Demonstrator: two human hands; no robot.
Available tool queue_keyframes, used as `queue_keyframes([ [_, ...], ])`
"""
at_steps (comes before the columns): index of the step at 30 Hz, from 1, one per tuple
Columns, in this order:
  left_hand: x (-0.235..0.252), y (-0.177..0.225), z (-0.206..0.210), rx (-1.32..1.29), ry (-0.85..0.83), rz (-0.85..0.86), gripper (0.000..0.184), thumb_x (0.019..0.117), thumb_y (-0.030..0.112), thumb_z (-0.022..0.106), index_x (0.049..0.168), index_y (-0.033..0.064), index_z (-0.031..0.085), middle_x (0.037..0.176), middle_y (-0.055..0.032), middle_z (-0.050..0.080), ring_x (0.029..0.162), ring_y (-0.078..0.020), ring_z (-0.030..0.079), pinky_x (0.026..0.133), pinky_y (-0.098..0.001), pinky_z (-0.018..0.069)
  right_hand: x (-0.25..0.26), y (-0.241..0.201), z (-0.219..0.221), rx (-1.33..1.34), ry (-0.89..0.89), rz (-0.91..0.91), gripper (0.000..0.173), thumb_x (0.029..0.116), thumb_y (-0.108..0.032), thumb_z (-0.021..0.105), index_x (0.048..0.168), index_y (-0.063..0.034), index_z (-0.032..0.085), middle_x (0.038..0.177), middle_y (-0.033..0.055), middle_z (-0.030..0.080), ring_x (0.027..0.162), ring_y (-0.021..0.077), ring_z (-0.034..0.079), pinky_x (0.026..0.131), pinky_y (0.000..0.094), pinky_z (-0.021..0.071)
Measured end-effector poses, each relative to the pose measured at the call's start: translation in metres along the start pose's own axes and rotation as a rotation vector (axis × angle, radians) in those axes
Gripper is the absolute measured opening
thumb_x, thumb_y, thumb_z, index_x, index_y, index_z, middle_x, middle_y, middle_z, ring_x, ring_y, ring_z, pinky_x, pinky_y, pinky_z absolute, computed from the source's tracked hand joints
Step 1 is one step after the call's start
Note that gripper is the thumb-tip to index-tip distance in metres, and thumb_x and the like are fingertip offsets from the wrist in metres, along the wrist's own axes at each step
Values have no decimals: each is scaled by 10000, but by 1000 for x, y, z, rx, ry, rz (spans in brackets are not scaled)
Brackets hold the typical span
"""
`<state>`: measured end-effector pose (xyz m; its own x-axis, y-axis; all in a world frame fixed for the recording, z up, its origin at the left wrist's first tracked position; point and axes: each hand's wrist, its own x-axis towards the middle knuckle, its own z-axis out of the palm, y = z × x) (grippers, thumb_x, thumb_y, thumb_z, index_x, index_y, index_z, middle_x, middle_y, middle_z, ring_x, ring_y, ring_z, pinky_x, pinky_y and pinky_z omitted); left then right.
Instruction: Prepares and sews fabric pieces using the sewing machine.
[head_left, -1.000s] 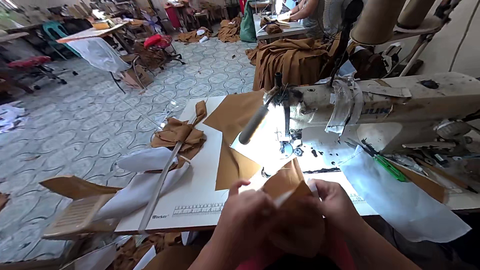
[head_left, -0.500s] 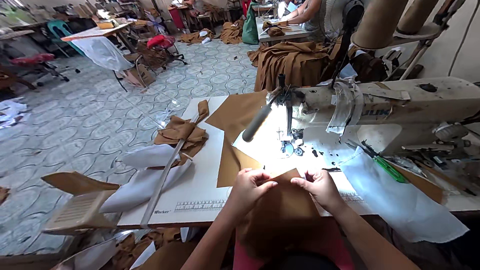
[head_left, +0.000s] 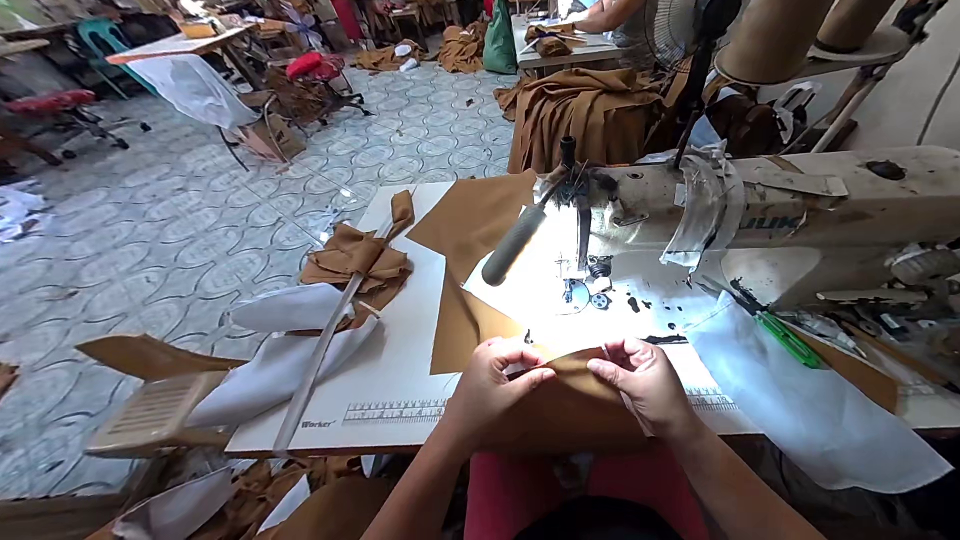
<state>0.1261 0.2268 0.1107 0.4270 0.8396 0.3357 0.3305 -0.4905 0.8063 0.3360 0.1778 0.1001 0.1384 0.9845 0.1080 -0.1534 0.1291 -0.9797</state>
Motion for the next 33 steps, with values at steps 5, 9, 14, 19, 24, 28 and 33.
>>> queue_keyframes([
  [5,-7,12,-7,92,54,54,194,836,305,736,785,118,746,788,72,713,866,-19,662,1078,-394,390,-7,-6,2,-11,-42,-178,164,825,23,728,972,-46,702,875,-101,742,816,-47,689,795,156,577],
  [9,-7,15,-7,114,46,3,165,842,251,740,822,91,773,807,44,736,868,-42,685,1102,-447,380,-5,-6,3,-69,-2,-199,122,818,15,739,921,-42,706,841,-102,734,791,-61,679,773,141,572],
  [14,-8,11,-2,74,37,-8,141,853,220,733,844,85,775,824,46,741,871,-32,683,1113,-447,371,-4,-3,2,-67,30,-163,116,820,25,731,904,-53,712,824,-103,737,773,-59,682,760,140,574],
  [19,-8,10,3,31,74,-4,129,845,206,728,827,83,765,820,56,731,877,-19,667,1120,-403,362,-1,-1,-2,-88,30,-182,89,839,9,724,880,-69,707,800,-123,720,751,-74,663,739,128,559],
  [24,-8,10,6,29,101,-6,130,836,209,737,818,85,767,804,53,731,882,-24,675,1136,-402,350,1,-5,-4,-97,22,-159,101,834,8,722,862,-88,706,761,-132,707,719,-82,650,708,121,549],
  [28,-8,10,6,11,92,-16,117,835,207,742,836,92,765,814,68,728,874,-1,666,1126,-383,370,3,-7,-6,-10,-20,-101,137,833,29,711,887,-97,701,782,-119,720,735,-53,671,722,144,564],
  [33,-9,11,9,-2,78,-17,113,834,205,747,839,94,765,822,74,731,893,15,673,1142,-373,369,11,-19,-13,18,-236,137,191,812,-8,749,979,-81,691,831,-98,744,772,-22,702,751,177,588],
])
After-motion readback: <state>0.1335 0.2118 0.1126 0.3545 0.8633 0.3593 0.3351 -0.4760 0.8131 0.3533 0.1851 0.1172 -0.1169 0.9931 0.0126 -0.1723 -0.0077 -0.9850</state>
